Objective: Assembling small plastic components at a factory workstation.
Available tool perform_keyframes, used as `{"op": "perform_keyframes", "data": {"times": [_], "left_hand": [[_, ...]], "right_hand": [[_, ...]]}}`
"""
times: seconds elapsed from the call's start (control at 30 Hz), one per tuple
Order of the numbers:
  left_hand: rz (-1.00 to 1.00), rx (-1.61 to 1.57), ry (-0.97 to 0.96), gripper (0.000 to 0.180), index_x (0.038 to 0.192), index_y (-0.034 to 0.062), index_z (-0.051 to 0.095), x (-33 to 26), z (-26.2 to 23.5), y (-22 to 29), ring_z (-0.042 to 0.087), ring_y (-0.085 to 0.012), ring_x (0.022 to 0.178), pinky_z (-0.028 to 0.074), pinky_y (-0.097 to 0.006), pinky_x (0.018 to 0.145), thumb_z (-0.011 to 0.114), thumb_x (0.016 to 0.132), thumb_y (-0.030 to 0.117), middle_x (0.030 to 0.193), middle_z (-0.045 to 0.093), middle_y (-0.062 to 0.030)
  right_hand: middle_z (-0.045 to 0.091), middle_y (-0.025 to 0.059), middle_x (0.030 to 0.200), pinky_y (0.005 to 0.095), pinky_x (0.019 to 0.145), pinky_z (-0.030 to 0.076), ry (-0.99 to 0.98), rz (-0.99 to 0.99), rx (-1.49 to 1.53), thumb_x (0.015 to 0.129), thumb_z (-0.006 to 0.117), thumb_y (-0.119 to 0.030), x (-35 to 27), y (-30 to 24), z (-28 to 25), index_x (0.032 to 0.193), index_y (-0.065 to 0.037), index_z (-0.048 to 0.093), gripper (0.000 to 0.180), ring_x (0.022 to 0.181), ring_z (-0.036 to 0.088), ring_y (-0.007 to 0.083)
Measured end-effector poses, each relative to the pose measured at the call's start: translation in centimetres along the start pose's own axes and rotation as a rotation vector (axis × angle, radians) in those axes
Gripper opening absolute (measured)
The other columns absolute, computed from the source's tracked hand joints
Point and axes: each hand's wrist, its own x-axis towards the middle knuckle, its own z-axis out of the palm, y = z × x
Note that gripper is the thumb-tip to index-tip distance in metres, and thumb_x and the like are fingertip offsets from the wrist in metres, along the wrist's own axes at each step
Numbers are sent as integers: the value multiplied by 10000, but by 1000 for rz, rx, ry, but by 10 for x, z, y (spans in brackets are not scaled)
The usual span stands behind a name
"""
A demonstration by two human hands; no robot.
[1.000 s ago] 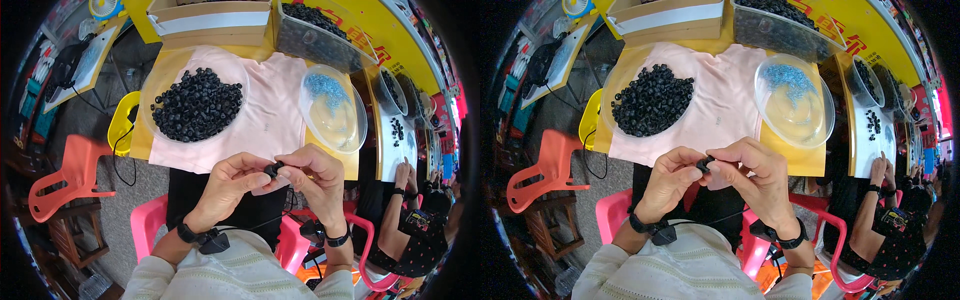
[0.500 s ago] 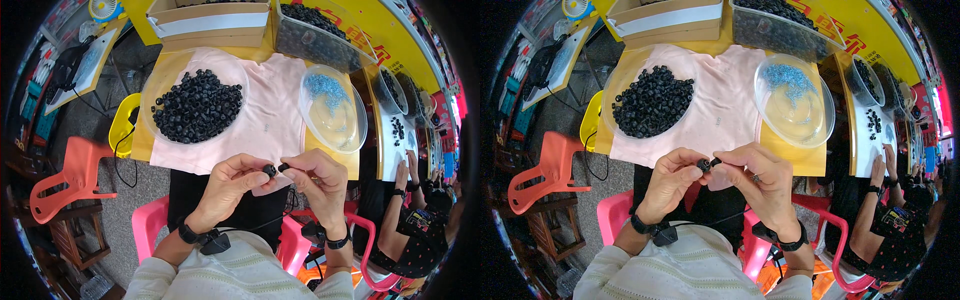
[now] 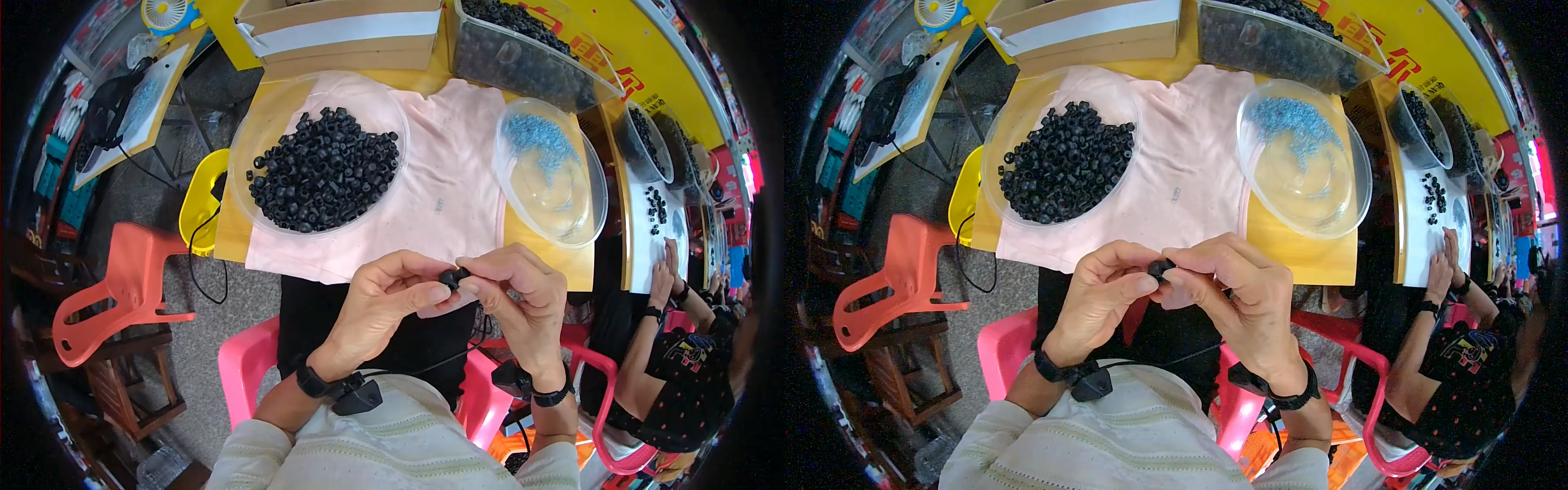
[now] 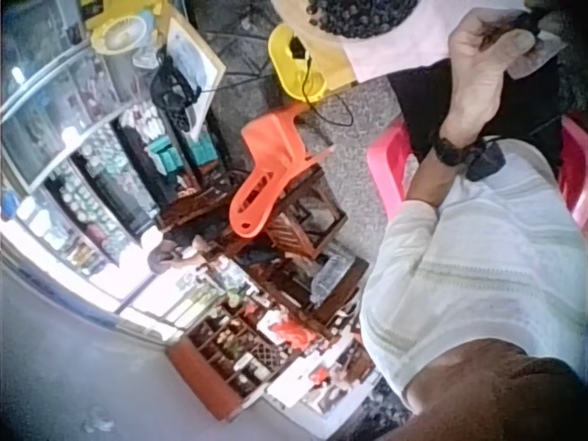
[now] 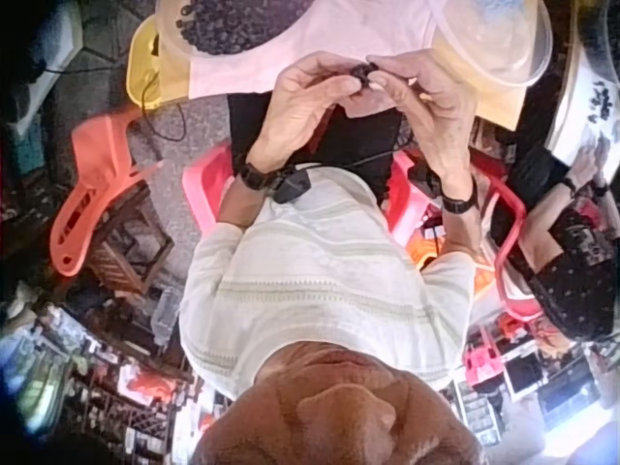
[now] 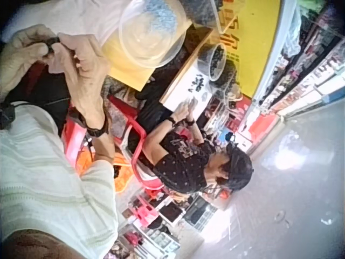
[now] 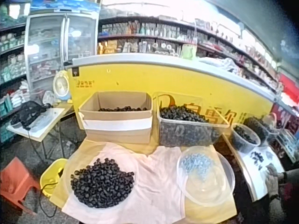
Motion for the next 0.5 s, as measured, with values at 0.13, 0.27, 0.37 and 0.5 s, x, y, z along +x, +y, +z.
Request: {"op": "perform_keyframes", "data": {"times": [0.13,0.27,0.37,0.5], "left_hand": [[-10,19,16,220,1090,-4,661,2,-4,-5,648,-117,942,523,-258,867,696,874,9,1044,692,-82],[62,109,0,199,1076,-14,662,4,-4,-10,653,-125,946,524,-260,875,684,878,-4,1048,691,-85],[74,50,-21,185,1082,-23,654,7,-6,-16,660,-140,957,534,-275,881,656,897,-9,1055,688,-89],[-128,-184,-75,183,1106,-11,645,10,-9,-13,667,-163,958,544,-301,893,629,928,29,1061,686,-97]], "right_hand": [[651,104,858,241,615,548,5,-38,-74,846,688,47,-3,3,3,1054,25,669,211,730,711,168],[642,109,851,240,608,549,-3,19,-96,859,679,31,-5,4,5,1034,28,661,175,721,713,175],[632,123,868,261,601,546,11,-6,-133,862,681,15,-9,14,6,1046,29,650,187,710,711,194],[623,124,918,300,611,538,42,-56,-211,816,730,-16,-14,17,9,1075,12,639,277,726,681,215]]}}
